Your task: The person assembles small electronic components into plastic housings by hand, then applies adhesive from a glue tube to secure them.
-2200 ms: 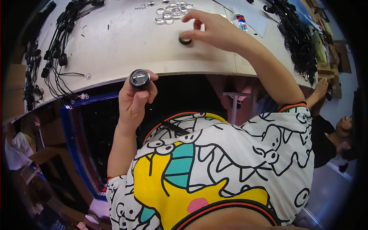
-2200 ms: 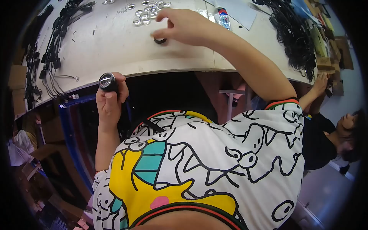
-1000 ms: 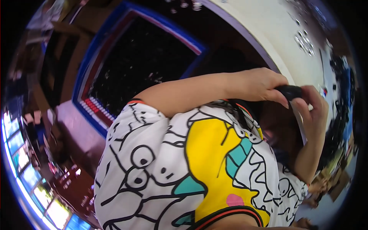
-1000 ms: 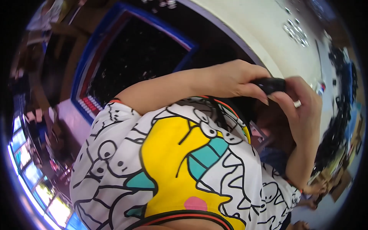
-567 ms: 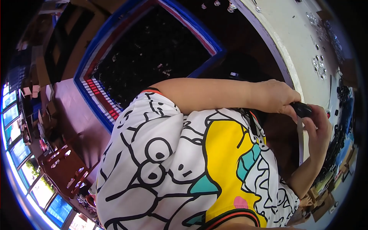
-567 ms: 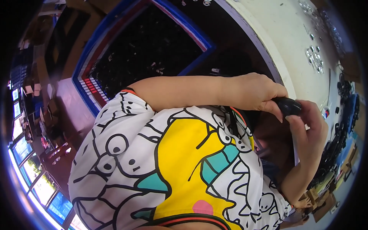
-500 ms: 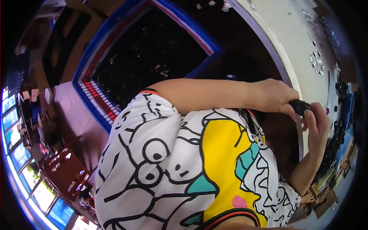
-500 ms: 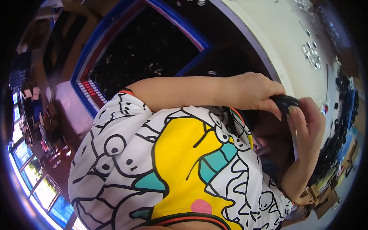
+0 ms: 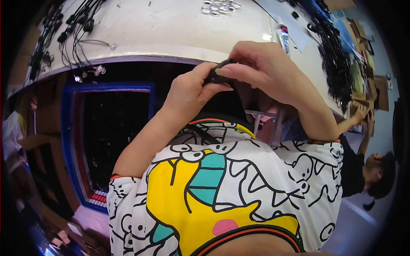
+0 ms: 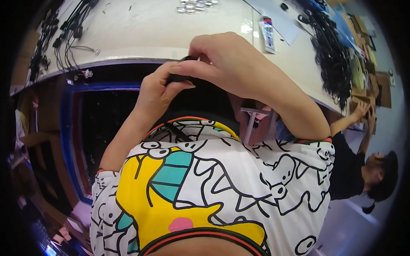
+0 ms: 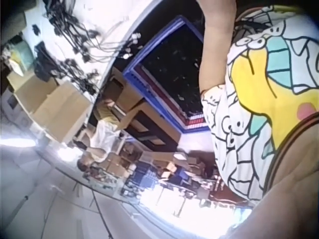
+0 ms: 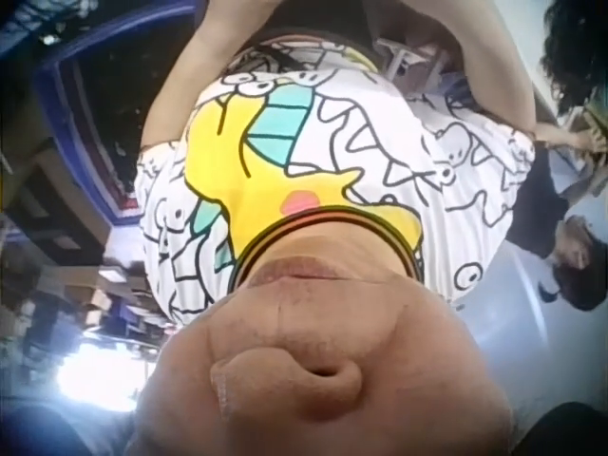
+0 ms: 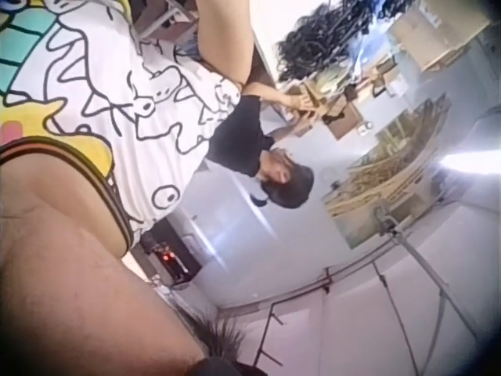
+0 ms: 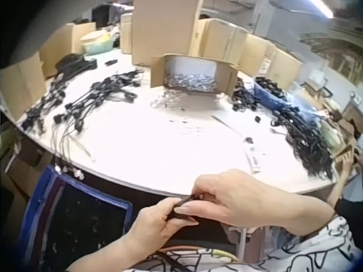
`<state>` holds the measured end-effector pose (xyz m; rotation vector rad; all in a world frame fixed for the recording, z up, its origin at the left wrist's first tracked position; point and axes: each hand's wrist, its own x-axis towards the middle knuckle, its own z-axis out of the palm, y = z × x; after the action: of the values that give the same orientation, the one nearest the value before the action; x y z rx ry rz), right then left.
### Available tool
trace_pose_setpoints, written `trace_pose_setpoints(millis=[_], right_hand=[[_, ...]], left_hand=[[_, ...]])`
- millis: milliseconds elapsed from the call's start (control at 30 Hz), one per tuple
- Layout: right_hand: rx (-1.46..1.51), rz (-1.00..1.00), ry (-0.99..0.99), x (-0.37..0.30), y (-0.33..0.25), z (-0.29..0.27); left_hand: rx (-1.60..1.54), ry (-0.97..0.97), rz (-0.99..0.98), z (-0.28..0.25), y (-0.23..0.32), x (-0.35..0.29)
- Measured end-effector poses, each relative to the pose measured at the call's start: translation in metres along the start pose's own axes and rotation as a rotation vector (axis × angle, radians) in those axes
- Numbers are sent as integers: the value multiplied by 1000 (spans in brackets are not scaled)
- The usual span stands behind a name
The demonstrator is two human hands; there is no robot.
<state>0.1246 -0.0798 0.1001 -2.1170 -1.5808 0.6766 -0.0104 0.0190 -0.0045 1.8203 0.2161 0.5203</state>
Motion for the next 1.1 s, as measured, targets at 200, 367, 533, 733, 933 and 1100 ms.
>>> trace_pose_setpoints(millis=[200, 367, 533, 733, 933, 1100], right_hand=[[20, -110, 125, -6, 6, -3], [694, -73, 167, -5, 31, 43], [763, -41, 5, -23, 44, 102], [675, -46, 160, -39, 29, 103], [555, -17, 202, -65, 26, 57], [629, 133, 299, -101, 31, -31]], left_hand=[[-30, 56, 27, 7, 13, 6], [-776, 216, 24, -5, 18, 23], [-1056, 368, 93, -19, 31, 45], [-987, 514, 17, -9, 33, 58], [-1020, 370, 85, 1, 48, 57], [-877, 129, 16, 0, 53, 62]])
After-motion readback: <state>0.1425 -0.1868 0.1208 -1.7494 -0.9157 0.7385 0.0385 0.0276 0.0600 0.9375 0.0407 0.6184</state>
